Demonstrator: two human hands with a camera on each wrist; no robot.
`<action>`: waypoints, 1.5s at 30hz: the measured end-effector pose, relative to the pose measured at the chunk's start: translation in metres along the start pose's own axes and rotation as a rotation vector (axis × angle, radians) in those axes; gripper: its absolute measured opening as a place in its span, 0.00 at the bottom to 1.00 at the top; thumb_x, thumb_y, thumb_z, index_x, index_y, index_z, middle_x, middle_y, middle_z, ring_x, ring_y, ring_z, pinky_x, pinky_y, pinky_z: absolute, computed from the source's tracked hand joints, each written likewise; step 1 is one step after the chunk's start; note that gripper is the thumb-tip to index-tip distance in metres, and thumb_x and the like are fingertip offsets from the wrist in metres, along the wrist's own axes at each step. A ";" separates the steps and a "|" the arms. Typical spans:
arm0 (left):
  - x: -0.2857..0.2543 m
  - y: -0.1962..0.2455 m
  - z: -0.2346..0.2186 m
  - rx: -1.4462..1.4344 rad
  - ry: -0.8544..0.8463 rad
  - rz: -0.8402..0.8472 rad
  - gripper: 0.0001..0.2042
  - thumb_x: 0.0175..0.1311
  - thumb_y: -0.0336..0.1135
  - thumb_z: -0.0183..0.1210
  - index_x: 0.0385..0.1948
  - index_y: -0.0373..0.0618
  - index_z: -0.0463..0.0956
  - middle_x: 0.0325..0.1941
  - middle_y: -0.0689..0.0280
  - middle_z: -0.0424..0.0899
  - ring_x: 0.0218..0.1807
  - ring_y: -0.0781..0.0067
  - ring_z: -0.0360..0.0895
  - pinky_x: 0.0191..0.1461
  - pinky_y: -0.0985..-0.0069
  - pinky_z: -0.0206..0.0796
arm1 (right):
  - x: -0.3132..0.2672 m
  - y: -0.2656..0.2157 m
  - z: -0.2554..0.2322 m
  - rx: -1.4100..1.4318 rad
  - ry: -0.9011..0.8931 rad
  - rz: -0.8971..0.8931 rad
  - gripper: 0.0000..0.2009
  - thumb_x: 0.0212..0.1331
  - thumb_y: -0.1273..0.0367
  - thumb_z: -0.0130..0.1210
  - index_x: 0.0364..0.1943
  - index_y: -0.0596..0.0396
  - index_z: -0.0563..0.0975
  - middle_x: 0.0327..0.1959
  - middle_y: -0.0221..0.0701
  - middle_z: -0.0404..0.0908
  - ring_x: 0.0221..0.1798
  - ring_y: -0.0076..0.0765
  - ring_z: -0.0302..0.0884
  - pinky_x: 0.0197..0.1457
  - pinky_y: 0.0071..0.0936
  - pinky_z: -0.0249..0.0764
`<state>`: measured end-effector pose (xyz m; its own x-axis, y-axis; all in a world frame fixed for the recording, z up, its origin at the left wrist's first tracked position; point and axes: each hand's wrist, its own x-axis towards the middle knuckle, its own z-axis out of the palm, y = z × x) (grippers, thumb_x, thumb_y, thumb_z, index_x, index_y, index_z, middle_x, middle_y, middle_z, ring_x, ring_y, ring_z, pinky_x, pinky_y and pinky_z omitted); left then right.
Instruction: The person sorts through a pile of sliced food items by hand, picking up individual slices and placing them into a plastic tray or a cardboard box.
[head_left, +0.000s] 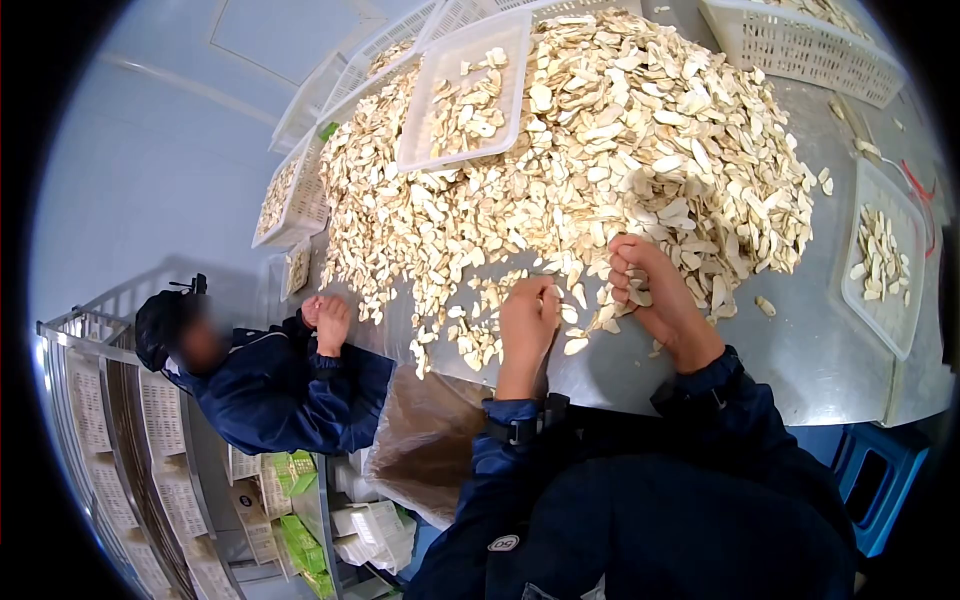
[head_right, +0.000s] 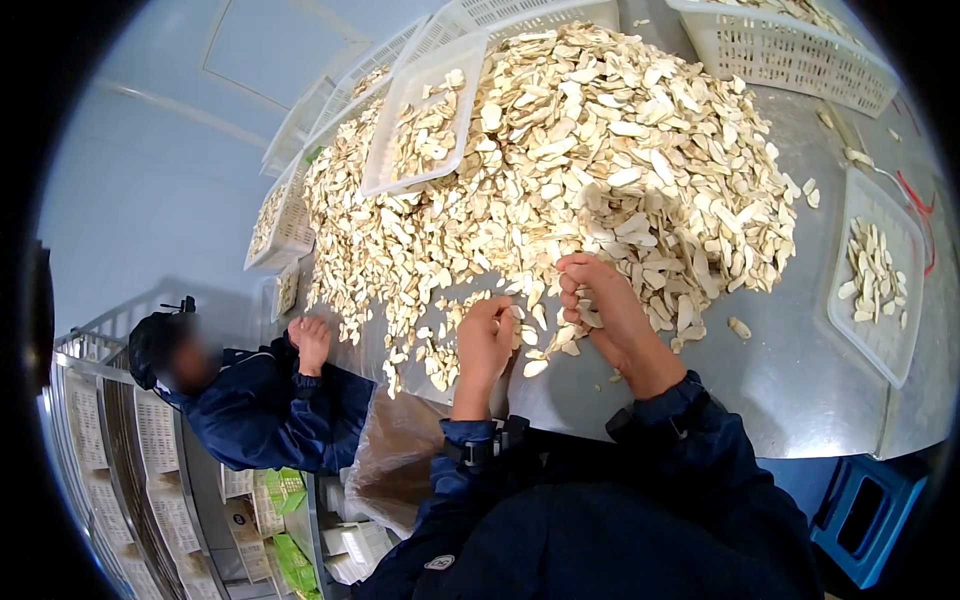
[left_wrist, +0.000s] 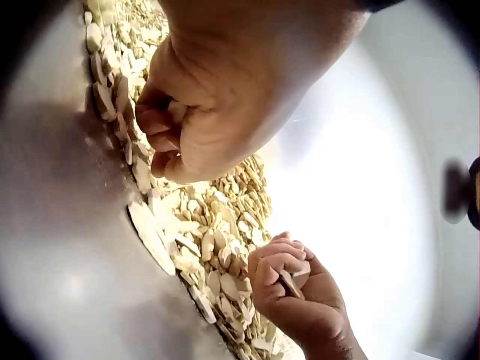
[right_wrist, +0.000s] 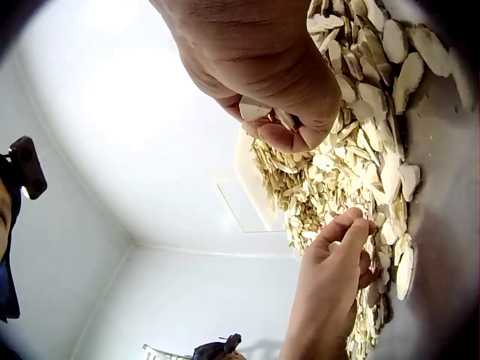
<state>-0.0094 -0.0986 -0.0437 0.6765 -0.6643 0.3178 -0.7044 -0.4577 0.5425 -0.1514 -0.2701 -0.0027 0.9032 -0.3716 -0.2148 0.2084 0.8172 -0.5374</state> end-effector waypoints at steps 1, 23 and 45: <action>0.000 -0.003 -0.005 -0.007 0.012 -0.022 0.07 0.63 0.29 0.58 0.40 0.42 0.82 0.37 0.54 0.83 0.41 0.48 0.82 0.43 0.61 0.74 | 0.000 0.000 0.001 -0.018 0.002 0.005 0.06 0.67 0.67 0.50 0.43 0.51 0.74 0.28 0.19 0.68 0.30 0.19 0.65 0.32 0.20 0.63; -0.013 0.017 -0.029 -0.178 -0.246 -0.078 0.10 0.62 0.31 0.65 0.42 0.38 0.83 0.27 0.62 0.81 0.28 0.74 0.76 0.33 0.77 0.68 | 0.000 0.003 0.000 0.001 0.004 0.008 0.07 0.67 0.69 0.50 0.44 0.54 0.75 0.29 0.20 0.70 0.31 0.19 0.67 0.33 0.18 0.65; -0.049 0.026 -0.022 0.081 -0.036 -0.029 0.10 0.57 0.30 0.68 0.39 0.41 0.82 0.27 0.61 0.77 0.28 0.61 0.77 0.33 0.67 0.70 | 0.001 0.007 -0.001 -0.021 0.012 0.013 0.07 0.67 0.69 0.51 0.44 0.54 0.75 0.29 0.20 0.70 0.30 0.18 0.68 0.33 0.19 0.66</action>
<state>-0.0559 -0.0646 -0.0279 0.6897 -0.6701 0.2744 -0.7007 -0.5222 0.4860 -0.1490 -0.2654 -0.0070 0.9015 -0.3659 -0.2313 0.1885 0.8128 -0.5512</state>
